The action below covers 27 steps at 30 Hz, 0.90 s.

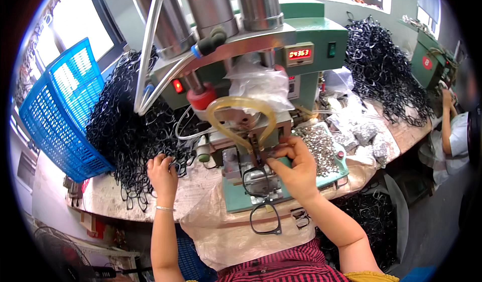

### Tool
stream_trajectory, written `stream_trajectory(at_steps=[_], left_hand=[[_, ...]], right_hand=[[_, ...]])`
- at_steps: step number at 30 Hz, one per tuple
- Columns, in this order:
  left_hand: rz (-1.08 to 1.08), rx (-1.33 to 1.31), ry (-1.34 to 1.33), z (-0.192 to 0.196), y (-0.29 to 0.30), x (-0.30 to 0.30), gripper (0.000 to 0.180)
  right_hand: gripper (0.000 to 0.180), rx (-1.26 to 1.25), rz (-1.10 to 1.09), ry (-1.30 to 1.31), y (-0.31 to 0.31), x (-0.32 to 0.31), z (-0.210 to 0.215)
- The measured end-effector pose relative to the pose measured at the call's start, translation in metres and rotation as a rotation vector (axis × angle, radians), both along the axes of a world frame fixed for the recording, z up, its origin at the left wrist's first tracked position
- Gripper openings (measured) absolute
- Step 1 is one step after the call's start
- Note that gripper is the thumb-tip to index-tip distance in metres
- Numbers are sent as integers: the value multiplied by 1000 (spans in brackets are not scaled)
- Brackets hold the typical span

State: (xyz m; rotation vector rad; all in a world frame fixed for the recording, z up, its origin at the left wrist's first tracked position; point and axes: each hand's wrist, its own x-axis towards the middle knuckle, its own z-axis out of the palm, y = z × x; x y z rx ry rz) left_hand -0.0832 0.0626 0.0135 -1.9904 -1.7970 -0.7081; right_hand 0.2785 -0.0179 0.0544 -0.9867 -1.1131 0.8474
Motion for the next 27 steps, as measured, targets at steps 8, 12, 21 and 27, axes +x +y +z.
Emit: stream_trajectory(at_steps=[8,12,21,27], left_hand=[[-87,65,38,-18,58,-32,9],[-181,299,-742,35,51,10,14],[-846,213,-1021,119,-83,153,9],[-923,126,-1137,121,-73,151,15]], right_hand=[[50,-38,153,257,-1,-12,20],[54,-46,112,128,2,-14,18],[58,-132,136,97,2,-9,21],[59,-119,161,43,4,-9,28]])
